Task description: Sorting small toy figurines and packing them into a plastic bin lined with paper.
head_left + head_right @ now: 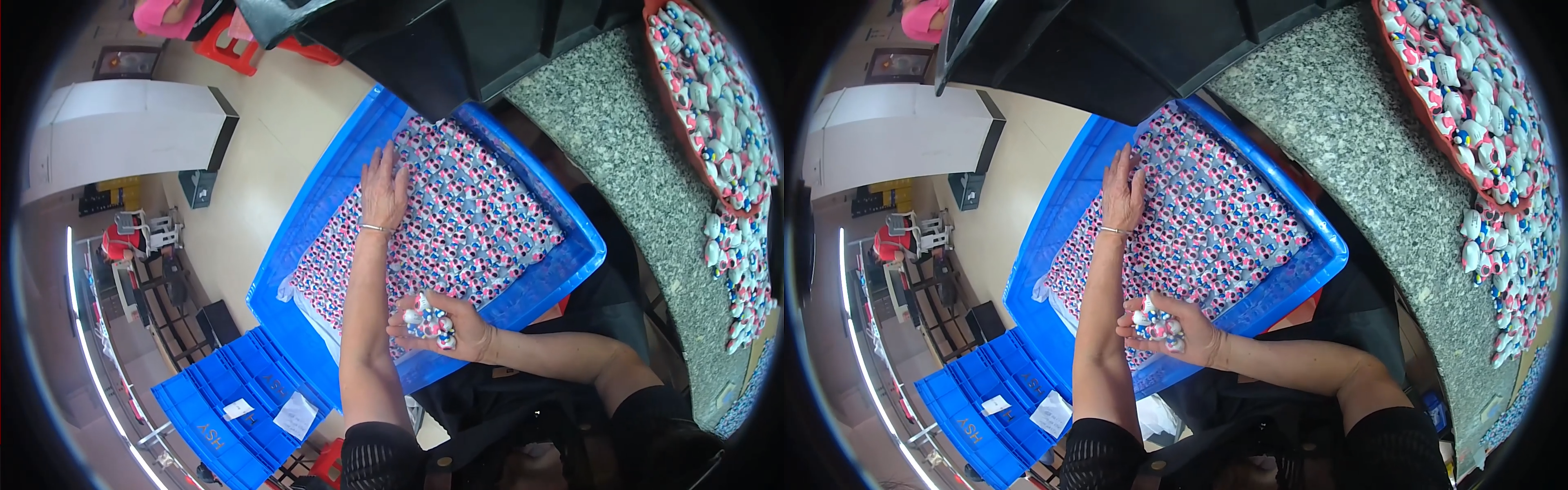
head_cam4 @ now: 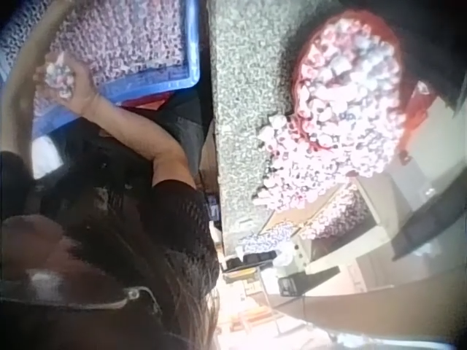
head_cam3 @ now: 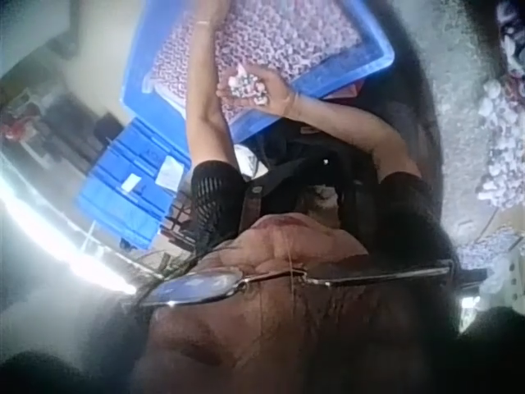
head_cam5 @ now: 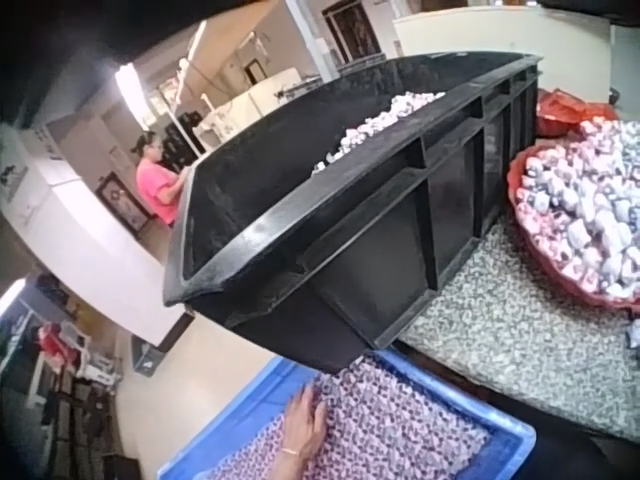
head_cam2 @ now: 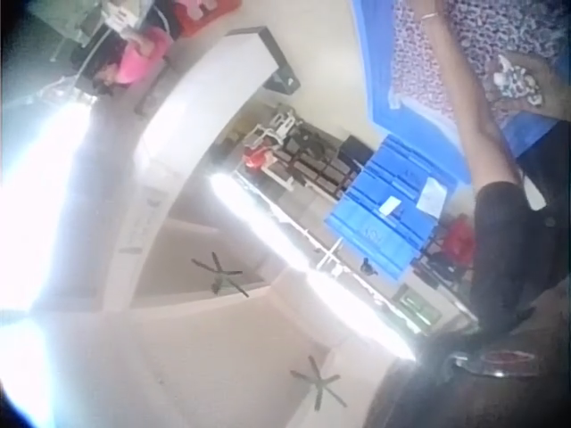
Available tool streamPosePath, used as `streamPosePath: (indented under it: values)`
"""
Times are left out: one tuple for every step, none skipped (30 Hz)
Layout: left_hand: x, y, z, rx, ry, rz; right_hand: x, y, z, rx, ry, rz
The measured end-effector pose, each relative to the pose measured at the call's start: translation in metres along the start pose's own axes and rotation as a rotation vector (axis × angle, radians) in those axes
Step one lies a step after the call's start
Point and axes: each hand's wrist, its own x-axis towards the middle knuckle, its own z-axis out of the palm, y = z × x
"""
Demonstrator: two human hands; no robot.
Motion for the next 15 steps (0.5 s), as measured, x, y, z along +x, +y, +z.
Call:
streamPosePath:
  values:
    - [0.003,0.001,0.002,0.010,-0.001,0.012,0.000,0.000,-0.001,-0.006,0.002,0.000]
    - [0.006,0.004,0.002,0.010,-0.001,0.012,0.000,0.001,0.000,-0.012,0.001,0.004]
    - [0.011,0.007,0.004,-0.001,0.013,0.045,0.001,0.001,-0.001,-0.004,-0.006,0.003]
    - [0.014,0.010,0.005,-0.013,0.026,0.078,0.000,0.002,-0.001,-0.004,-0.005,0.003]
    - [0.017,0.010,0.007,-0.014,0.026,0.080,0.001,0.001,-0.001,0.006,-0.015,0.004]
    - [0.019,0.011,0.009,-0.005,0.012,0.083,0.001,0.001,-0.001,0.017,-0.026,0.005]
    - [0.021,0.012,0.010,0.005,-0.001,0.086,0.001,0.001,0.000,0.016,-0.025,0.002]
    - [0.023,0.014,0.010,0.002,-0.002,0.090,0.000,0.001,0.000,0.015,-0.007,0.006]
    - [0.024,0.017,0.010,-0.012,0.015,0.100,-0.001,0.001,0.000,0.015,0.012,0.010]
    - [0.026,0.020,0.011,-0.025,0.033,0.110,-0.001,0.000,0.000,0.015,0.014,0.005]
    - [0.029,0.023,0.012,-0.024,0.045,0.140,-0.002,0.000,0.001,0.002,0.007,0.009]
    - [0.032,0.027,0.014,-0.026,0.044,0.139,-0.003,0.000,0.002,-0.011,0.002,0.014]
    - [0.035,0.031,0.016,-0.003,0.003,0.185,-0.005,0.000,0.002,-0.011,0.004,0.014]
    - [0.037,0.033,0.018,0.020,-0.038,0.231,-0.005,-0.001,0.002,-0.001,-0.001,0.017]
    - [0.038,0.033,0.019,0.019,-0.039,0.205,-0.005,-0.001,0.002,0.009,-0.004,0.023]
